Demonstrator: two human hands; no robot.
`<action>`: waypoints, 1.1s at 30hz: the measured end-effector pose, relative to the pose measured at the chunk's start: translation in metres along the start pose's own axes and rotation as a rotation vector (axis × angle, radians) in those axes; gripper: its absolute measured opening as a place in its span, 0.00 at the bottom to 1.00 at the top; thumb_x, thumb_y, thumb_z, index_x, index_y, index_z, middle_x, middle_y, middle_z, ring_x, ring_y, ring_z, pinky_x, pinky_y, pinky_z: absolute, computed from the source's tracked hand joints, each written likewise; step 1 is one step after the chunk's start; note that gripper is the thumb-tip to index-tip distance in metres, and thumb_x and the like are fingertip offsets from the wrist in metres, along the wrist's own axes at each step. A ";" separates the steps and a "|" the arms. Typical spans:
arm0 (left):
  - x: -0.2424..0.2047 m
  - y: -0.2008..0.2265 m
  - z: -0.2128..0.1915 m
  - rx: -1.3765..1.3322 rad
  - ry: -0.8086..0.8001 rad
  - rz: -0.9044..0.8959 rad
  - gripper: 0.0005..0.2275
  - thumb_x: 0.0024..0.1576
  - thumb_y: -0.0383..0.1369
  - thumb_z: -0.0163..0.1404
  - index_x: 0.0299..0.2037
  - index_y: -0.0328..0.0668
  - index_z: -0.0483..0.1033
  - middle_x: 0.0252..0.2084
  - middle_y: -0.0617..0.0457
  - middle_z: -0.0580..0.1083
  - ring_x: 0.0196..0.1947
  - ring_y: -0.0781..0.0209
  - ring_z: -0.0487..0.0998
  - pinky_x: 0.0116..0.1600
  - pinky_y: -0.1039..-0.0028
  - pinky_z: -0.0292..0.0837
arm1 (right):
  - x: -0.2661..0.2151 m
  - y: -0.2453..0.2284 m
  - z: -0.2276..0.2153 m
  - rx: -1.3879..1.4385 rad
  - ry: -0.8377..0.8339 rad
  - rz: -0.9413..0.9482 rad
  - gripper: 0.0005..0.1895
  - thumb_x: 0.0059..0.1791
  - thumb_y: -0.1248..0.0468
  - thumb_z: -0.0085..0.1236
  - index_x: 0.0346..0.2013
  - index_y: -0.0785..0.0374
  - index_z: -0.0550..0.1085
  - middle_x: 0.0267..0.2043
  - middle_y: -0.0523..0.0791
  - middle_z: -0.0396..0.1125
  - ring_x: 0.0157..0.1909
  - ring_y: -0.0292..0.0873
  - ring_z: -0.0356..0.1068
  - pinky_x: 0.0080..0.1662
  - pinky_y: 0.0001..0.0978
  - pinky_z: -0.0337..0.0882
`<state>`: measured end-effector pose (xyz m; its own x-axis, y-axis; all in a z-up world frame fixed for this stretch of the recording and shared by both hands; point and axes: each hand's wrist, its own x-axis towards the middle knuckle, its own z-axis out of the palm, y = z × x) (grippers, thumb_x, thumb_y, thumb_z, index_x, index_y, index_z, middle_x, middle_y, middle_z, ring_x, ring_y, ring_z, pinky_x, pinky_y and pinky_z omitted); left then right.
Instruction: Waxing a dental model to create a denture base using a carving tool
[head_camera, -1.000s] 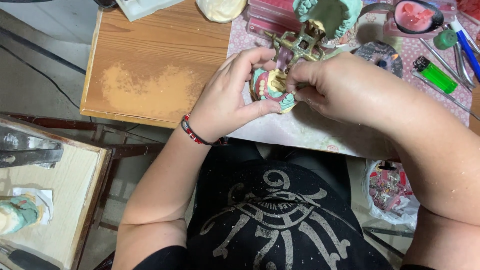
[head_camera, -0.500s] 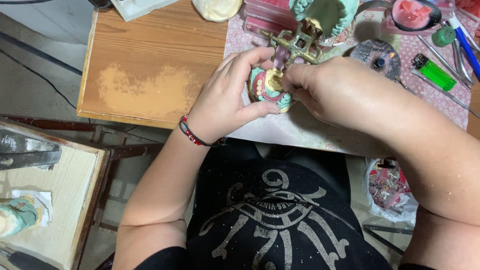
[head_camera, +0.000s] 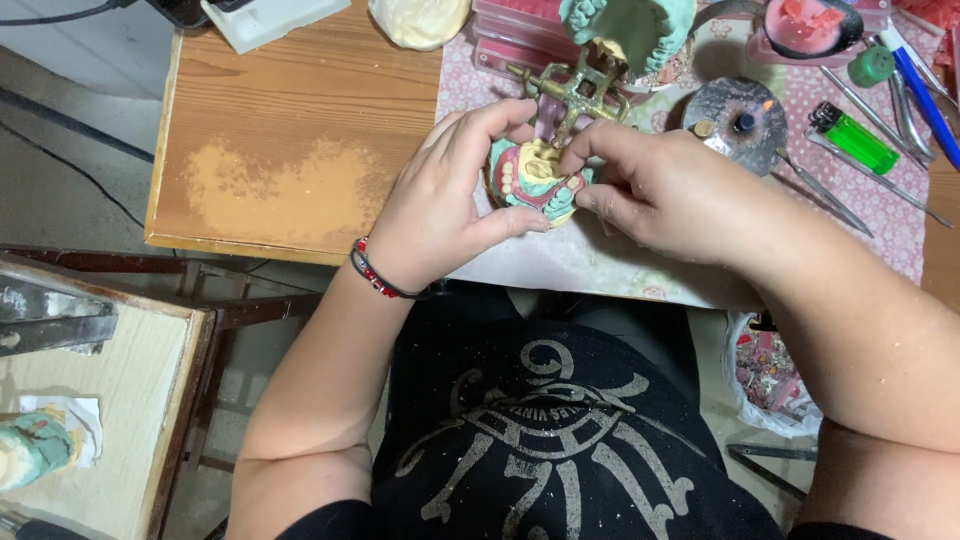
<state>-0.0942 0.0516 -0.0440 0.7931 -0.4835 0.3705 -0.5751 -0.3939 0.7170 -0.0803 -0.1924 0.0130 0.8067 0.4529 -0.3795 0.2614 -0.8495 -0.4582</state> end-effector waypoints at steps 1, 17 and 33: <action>0.000 0.000 0.000 -0.001 0.000 0.000 0.35 0.55 0.47 0.64 0.68 0.42 0.60 0.59 0.49 0.76 0.61 0.51 0.73 0.67 0.63 0.63 | -0.001 0.000 -0.001 0.000 0.000 0.001 0.11 0.55 0.57 0.55 0.53 0.44 0.68 0.24 0.40 0.73 0.25 0.44 0.69 0.39 0.37 0.67; 0.000 -0.001 0.001 0.006 -0.001 -0.003 0.35 0.55 0.47 0.64 0.68 0.42 0.60 0.59 0.49 0.76 0.61 0.51 0.73 0.69 0.62 0.62 | 0.001 0.007 0.001 0.020 0.035 -0.098 0.06 0.56 0.58 0.53 0.48 0.43 0.73 0.20 0.40 0.68 0.22 0.42 0.65 0.36 0.35 0.66; 0.000 -0.002 0.002 0.018 0.007 0.013 0.36 0.55 0.46 0.66 0.68 0.42 0.60 0.59 0.49 0.76 0.60 0.51 0.74 0.67 0.63 0.64 | -0.001 0.010 0.009 0.009 0.100 -0.124 0.07 0.55 0.61 0.54 0.48 0.45 0.73 0.21 0.41 0.67 0.21 0.43 0.63 0.34 0.36 0.65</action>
<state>-0.0938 0.0513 -0.0464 0.7871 -0.4829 0.3839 -0.5887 -0.4020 0.7014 -0.0831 -0.1990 0.0015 0.8173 0.5249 -0.2380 0.3582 -0.7861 -0.5037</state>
